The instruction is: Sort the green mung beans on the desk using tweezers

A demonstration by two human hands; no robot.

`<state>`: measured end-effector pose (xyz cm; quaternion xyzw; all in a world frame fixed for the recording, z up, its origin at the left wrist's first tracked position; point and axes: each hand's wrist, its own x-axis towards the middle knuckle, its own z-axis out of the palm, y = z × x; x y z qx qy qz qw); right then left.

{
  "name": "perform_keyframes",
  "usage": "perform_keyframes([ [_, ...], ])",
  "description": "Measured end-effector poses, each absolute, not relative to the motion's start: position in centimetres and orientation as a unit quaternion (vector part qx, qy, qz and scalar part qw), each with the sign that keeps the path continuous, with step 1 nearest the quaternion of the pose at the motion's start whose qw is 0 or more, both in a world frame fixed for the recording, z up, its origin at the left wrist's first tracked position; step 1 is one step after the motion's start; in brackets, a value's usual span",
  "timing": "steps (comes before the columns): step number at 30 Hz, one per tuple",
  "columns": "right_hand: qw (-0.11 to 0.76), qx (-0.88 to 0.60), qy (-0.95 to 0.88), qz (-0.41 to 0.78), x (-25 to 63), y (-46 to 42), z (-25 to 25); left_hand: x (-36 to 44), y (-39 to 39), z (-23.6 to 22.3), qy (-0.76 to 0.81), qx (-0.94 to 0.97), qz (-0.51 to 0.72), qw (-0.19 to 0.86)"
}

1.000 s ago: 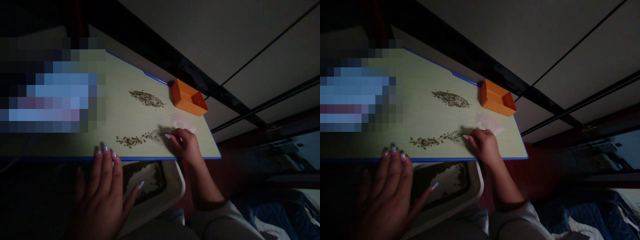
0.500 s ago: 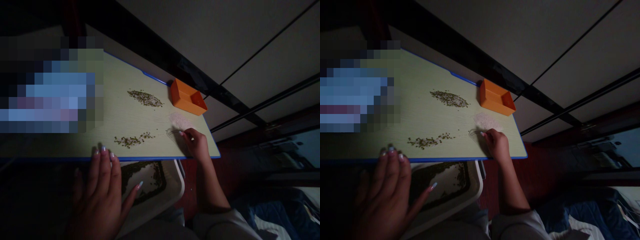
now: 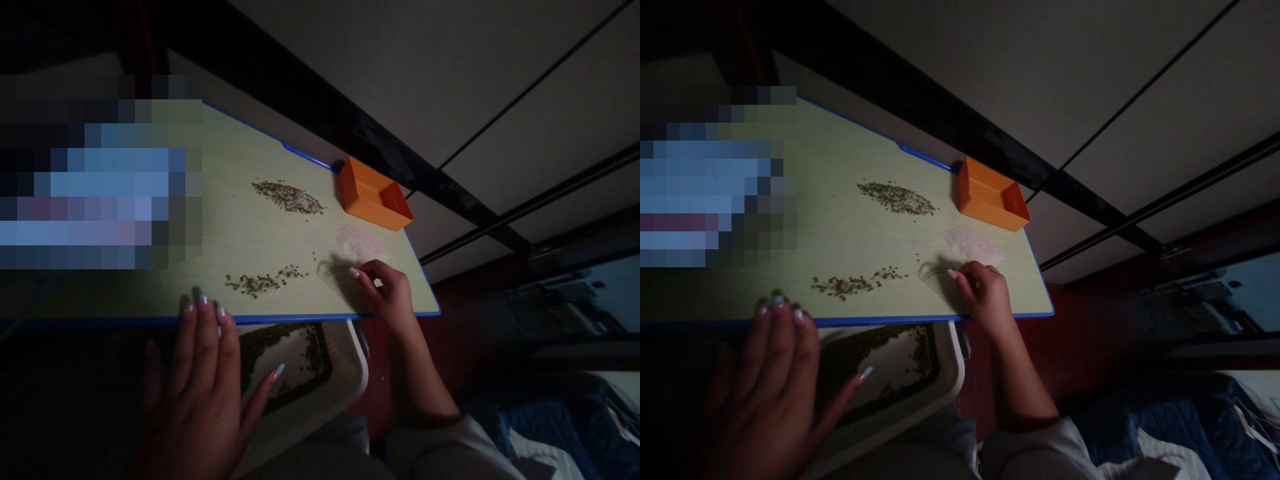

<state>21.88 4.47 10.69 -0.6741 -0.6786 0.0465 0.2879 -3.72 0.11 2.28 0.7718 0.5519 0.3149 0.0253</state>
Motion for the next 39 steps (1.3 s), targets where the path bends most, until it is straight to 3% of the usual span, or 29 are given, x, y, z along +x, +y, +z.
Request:
perform_keyframes([
  [7,0.263,-0.663,-0.699,0.054,20.1,5.6,10.3,-3.5,0.1,2.5,0.566,0.757,0.320,0.069],
  [27,0.211,-0.774,-0.594,-0.063,23.9,6.8,10.4,-3.6,0.2,2.5,0.555,0.765,0.324,0.040],
  [39,0.140,-0.724,-0.672,-0.062,21.4,10.1,11.7,-3.7,0.3,2.1,0.553,0.768,0.321,0.037],
])
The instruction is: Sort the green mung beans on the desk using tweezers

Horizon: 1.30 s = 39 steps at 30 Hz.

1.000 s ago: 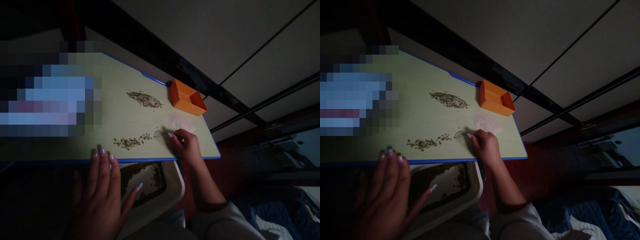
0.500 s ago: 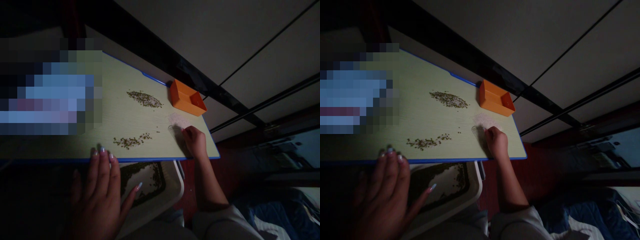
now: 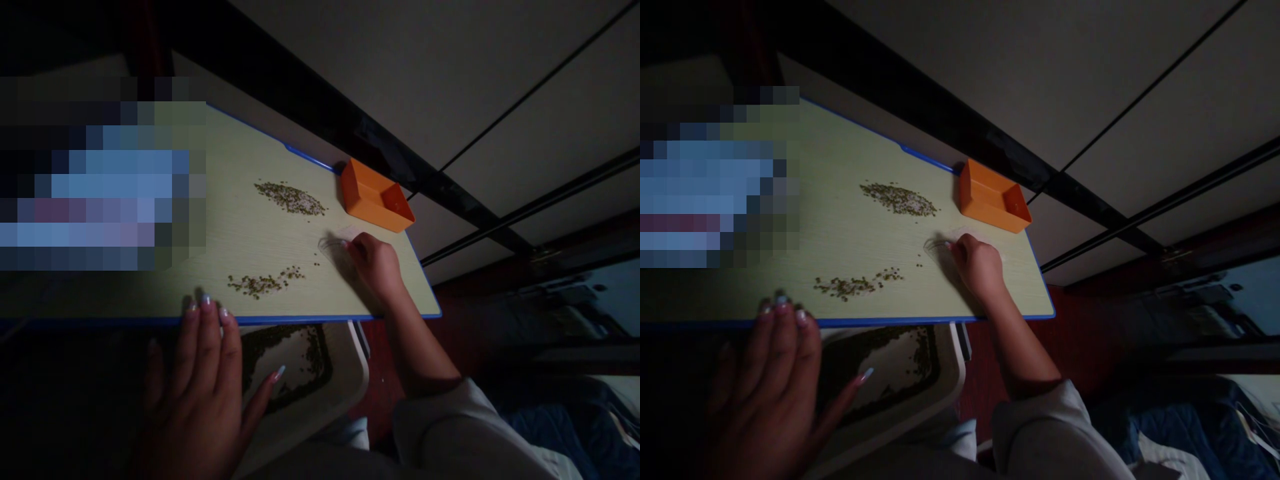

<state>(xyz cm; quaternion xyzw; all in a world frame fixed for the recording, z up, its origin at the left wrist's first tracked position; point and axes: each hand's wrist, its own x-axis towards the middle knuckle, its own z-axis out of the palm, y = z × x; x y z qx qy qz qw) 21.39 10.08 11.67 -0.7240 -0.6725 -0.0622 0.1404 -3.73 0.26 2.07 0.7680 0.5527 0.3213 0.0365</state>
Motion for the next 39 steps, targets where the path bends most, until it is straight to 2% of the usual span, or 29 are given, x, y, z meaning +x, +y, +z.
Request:
perform_keyframes([
  [13,0.144,-0.617,-0.774,0.005,19.3,11.7,11.6,-3.7,0.2,2.6,0.561,0.762,0.319,0.054],
  [24,0.136,-0.520,-0.836,0.108,19.6,11.5,11.9,-3.7,0.2,2.5,0.554,0.766,0.322,0.042],
  [29,0.136,-0.492,-0.852,0.113,20.0,10.8,12.0,-3.7,0.1,2.9,0.559,0.767,0.312,0.046],
  [39,0.145,-0.525,-0.833,0.098,20.9,8.5,12.2,-3.7,0.2,2.8,0.554,0.771,0.312,0.038],
])
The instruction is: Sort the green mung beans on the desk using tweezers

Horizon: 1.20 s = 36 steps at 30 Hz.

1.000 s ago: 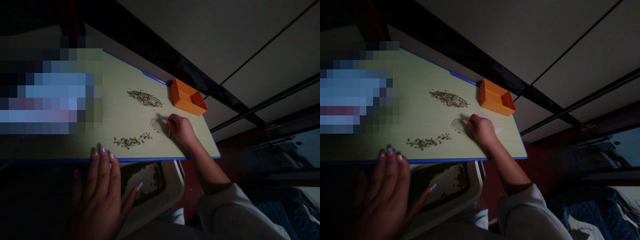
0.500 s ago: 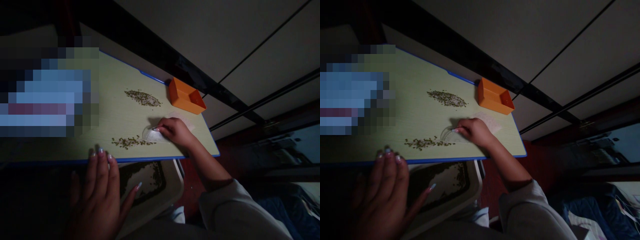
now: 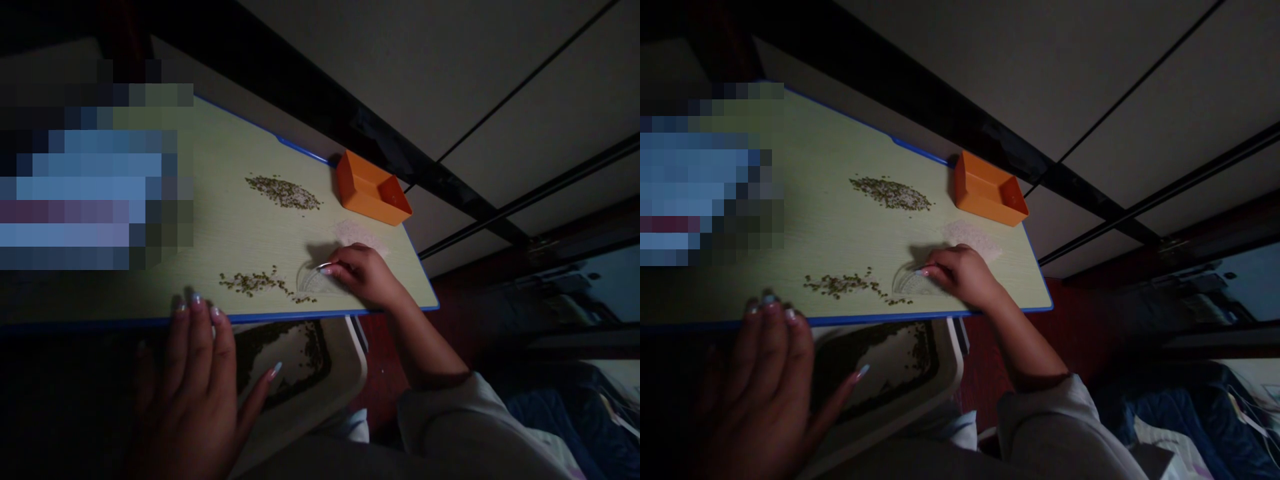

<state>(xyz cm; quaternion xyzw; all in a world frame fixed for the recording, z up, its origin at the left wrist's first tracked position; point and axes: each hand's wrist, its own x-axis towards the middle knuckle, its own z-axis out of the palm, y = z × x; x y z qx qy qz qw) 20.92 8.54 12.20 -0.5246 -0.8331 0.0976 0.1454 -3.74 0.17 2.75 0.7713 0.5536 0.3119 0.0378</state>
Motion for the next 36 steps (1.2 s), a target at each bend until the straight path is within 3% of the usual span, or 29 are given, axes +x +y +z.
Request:
perform_keyframes([
  [36,0.197,-0.541,-0.815,0.058,21.8,6.4,11.6,-3.7,0.0,3.1,0.555,0.770,0.309,0.053],
])
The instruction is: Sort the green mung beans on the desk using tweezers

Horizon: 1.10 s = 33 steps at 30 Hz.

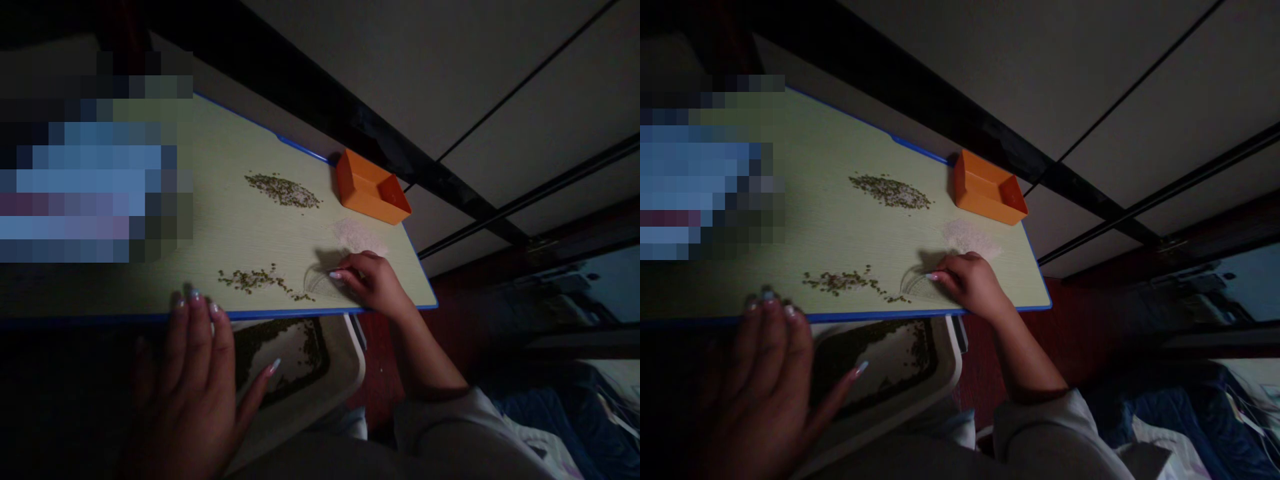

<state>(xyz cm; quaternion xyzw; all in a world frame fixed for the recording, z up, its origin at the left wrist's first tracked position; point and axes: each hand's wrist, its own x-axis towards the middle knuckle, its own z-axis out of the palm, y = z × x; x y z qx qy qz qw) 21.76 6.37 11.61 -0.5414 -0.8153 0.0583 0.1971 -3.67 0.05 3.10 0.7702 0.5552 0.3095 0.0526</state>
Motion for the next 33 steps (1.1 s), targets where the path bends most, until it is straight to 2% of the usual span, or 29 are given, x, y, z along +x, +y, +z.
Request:
perform_keyframes([
  [33,0.205,-0.532,-0.818,0.079,22.1,5.7,11.7,-3.7,0.1,3.2,0.556,0.763,0.322,0.064],
])
